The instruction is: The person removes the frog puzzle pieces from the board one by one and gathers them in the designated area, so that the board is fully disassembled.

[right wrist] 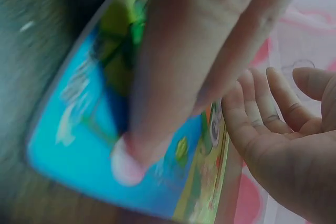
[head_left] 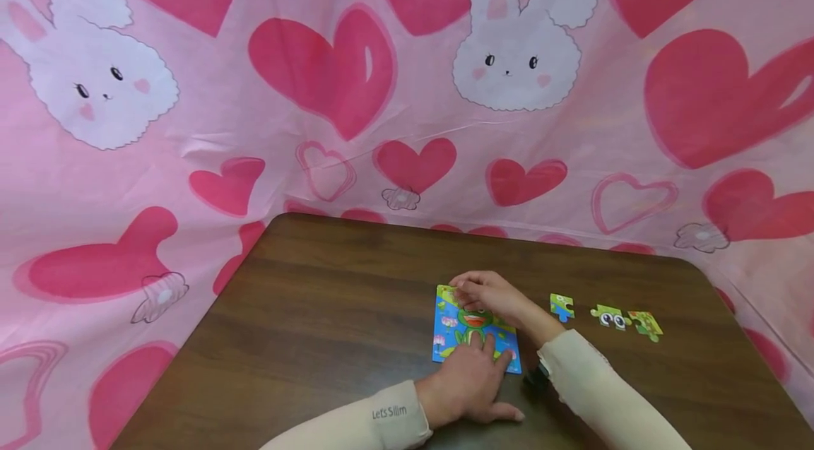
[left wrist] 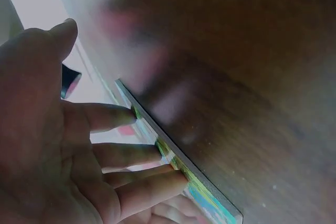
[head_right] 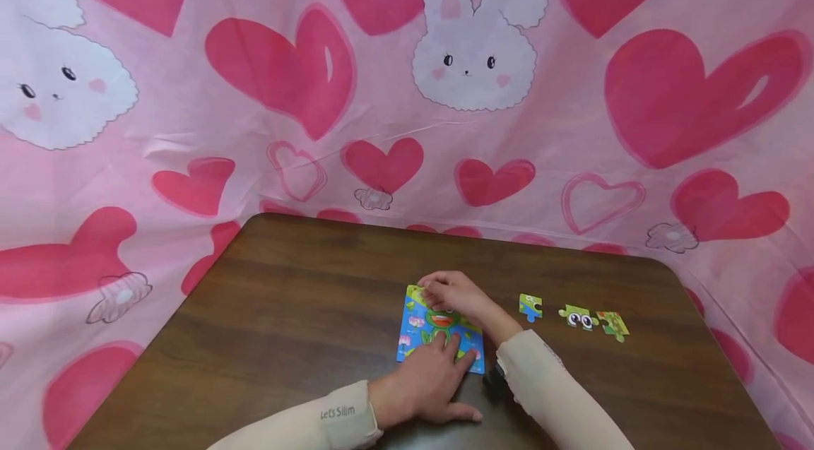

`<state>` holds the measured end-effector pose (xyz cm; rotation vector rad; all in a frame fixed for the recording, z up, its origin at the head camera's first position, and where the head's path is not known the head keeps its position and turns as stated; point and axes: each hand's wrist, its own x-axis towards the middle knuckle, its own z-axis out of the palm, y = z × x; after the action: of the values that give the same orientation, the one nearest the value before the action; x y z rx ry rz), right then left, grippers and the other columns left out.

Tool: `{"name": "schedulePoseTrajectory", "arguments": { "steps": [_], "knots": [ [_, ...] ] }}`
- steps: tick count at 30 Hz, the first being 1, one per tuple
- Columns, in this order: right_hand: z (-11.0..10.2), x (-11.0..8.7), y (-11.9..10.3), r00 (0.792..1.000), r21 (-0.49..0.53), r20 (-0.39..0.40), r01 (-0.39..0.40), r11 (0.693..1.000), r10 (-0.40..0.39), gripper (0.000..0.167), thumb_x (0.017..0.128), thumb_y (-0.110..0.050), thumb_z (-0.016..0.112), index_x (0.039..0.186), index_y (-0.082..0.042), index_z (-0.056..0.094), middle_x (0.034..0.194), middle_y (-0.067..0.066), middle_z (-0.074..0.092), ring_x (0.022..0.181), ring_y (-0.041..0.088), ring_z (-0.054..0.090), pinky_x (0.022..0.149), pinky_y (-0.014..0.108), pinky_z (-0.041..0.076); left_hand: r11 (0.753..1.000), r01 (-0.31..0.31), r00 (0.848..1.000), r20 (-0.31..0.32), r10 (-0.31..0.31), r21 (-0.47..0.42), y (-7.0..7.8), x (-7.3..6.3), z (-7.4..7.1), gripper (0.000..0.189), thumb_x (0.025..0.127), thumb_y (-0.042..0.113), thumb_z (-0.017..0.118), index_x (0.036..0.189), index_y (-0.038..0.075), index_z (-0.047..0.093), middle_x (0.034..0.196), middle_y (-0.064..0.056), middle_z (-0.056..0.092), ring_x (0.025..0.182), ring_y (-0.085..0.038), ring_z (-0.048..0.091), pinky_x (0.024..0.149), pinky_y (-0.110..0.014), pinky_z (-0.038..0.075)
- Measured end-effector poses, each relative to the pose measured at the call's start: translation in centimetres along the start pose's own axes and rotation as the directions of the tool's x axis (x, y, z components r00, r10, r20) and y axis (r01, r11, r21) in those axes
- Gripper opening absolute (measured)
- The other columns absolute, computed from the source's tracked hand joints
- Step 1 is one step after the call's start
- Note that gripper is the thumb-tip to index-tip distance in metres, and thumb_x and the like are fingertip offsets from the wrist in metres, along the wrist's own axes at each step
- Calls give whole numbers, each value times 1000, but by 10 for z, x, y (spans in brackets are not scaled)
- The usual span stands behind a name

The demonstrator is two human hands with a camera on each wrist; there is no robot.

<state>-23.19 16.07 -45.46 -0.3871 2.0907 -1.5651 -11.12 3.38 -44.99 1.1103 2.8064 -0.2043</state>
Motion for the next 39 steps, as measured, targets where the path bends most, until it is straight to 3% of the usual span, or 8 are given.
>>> {"name": "schedulePoseTrajectory", "arguments": {
  "steps": [17,27,34,39],
  "knots": [
    [15,9,-10,995,-74,94,-34,997,41,39,106,-23,54,132,6,59,127,22,66,113,31,67,102,46,53,1000,-26,999,26,26,16,2,3,6,92,85,89,37,155,30,39,154,-8,47,133,-26,50,88,-28,54],
    [13,12,-13,994,-68,80,-74,995,79,36,101,-20,63,131,0,62,126,17,68,111,27,68,98,44,55,1000,-26,999,29,25,8,1,3,5,91,85,88,38,155,30,40,155,-8,47,133,-26,50,87,-27,54],
    [11,15,-11,988,-105,147,-24,994,40,35,98,-4,62,132,5,59,128,22,66,117,28,64,102,42,53,1000,-15,1000,17,15,21,0,1,5,92,85,89,38,155,30,40,154,-8,47,132,-25,50,87,-27,53],
    [12,16,-12,984,-147,175,5,989,21,33,99,-2,60,131,4,61,130,21,66,119,29,64,101,39,54,1000,-25,999,33,25,-15,-3,1,3,91,86,87,39,156,29,38,156,-9,45,134,-26,50,89,-27,54]
  ]
}}
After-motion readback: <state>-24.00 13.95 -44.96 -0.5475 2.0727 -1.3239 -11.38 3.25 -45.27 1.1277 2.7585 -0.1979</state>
